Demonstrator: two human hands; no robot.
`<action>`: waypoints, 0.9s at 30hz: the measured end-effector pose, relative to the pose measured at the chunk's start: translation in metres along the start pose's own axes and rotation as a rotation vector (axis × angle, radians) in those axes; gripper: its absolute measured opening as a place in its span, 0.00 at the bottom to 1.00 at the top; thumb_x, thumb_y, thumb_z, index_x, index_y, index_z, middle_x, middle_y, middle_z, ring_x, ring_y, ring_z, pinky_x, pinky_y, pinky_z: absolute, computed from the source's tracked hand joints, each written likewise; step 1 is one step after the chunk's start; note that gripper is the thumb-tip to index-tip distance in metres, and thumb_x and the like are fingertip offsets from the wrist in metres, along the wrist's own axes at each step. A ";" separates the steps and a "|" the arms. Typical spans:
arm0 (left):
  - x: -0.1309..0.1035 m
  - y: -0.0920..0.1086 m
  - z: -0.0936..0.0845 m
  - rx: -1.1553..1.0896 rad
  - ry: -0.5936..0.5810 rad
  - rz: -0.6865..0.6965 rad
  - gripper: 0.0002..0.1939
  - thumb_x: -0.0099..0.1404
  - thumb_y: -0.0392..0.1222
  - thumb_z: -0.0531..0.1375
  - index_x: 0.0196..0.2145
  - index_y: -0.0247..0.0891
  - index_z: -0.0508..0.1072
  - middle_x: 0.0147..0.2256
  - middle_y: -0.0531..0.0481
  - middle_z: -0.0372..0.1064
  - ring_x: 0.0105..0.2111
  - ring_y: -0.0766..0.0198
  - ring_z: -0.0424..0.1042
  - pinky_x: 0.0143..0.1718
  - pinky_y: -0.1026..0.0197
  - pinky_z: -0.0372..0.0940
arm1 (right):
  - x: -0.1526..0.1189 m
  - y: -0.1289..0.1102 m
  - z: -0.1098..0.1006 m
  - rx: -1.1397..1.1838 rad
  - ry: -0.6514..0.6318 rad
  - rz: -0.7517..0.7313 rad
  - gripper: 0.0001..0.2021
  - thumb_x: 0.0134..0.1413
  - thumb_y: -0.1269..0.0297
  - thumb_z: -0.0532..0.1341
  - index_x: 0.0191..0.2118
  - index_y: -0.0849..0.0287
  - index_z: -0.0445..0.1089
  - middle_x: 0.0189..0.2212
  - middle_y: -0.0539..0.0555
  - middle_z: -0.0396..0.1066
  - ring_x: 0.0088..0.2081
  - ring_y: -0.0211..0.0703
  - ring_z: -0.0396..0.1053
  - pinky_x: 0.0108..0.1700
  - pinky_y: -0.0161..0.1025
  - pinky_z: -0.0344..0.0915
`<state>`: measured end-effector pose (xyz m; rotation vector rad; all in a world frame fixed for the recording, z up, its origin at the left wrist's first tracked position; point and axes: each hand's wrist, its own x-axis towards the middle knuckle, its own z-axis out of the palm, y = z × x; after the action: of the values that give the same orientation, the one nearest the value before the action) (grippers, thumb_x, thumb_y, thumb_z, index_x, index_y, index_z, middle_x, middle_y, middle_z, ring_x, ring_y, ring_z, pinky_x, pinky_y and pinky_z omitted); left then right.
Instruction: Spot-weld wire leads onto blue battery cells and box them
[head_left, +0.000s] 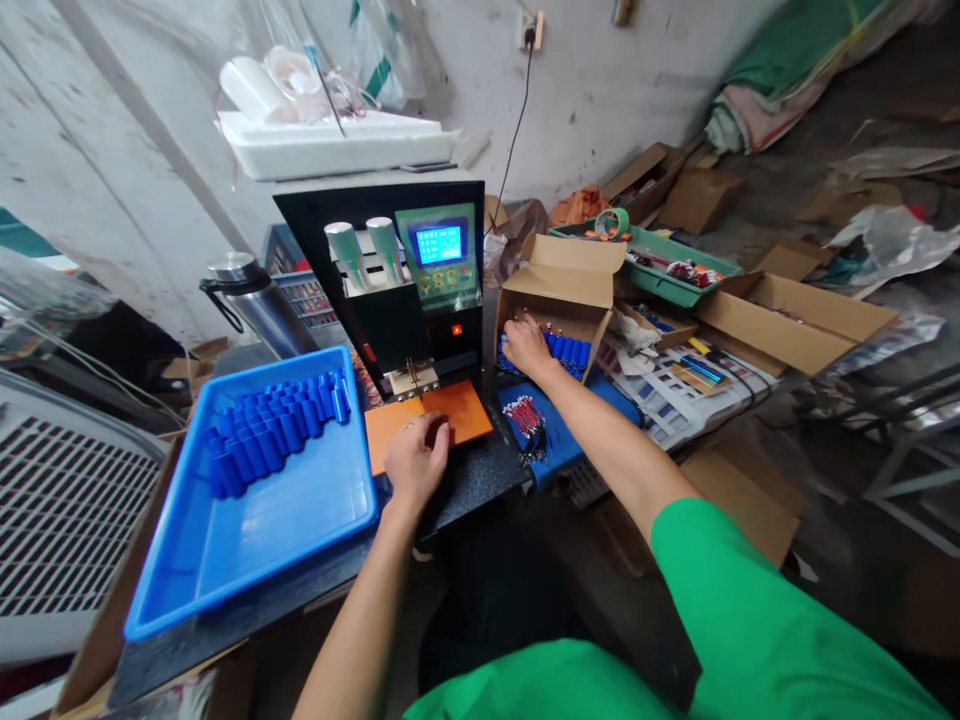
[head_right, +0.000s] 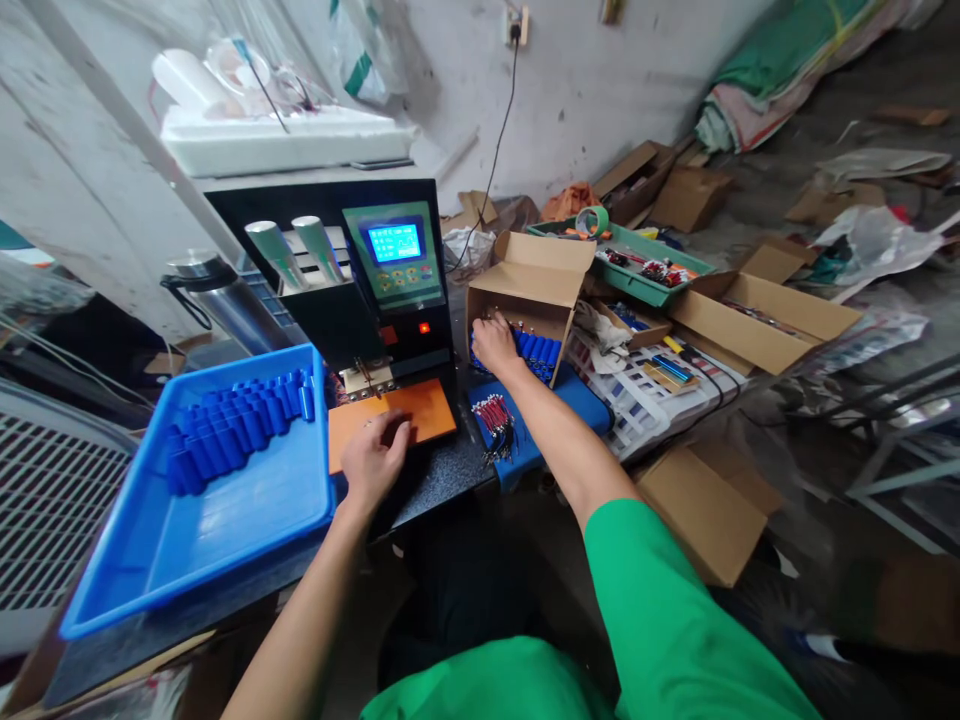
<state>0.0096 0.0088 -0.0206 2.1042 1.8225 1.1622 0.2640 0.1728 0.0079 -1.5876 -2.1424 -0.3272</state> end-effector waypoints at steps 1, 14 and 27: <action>0.000 0.000 0.000 0.000 0.002 0.005 0.13 0.69 0.48 0.58 0.45 0.42 0.78 0.42 0.48 0.80 0.43 0.55 0.77 0.43 0.56 0.67 | 0.000 0.001 0.004 -0.011 -0.016 -0.004 0.11 0.57 0.74 0.55 0.44 0.66 0.70 0.40 0.66 0.76 0.47 0.56 0.71 0.66 0.56 0.54; 0.000 0.000 0.002 -0.006 0.011 0.020 0.13 0.69 0.48 0.58 0.45 0.43 0.77 0.42 0.48 0.80 0.43 0.53 0.77 0.43 0.55 0.66 | -0.004 0.007 0.020 0.130 0.066 0.053 0.10 0.62 0.67 0.58 0.41 0.66 0.75 0.42 0.67 0.75 0.51 0.57 0.69 0.69 0.63 0.49; 0.002 0.001 0.003 0.029 0.003 0.007 0.13 0.68 0.49 0.58 0.44 0.43 0.78 0.41 0.47 0.79 0.42 0.53 0.76 0.41 0.55 0.65 | -0.071 0.011 -0.025 0.330 0.259 0.044 0.17 0.61 0.69 0.53 0.53 0.63 0.71 0.55 0.66 0.70 0.62 0.56 0.63 0.68 0.61 0.55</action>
<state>0.0127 0.0110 -0.0213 2.1275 1.8452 1.1476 0.2963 0.1055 -0.0060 -1.3248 -1.8509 -0.1452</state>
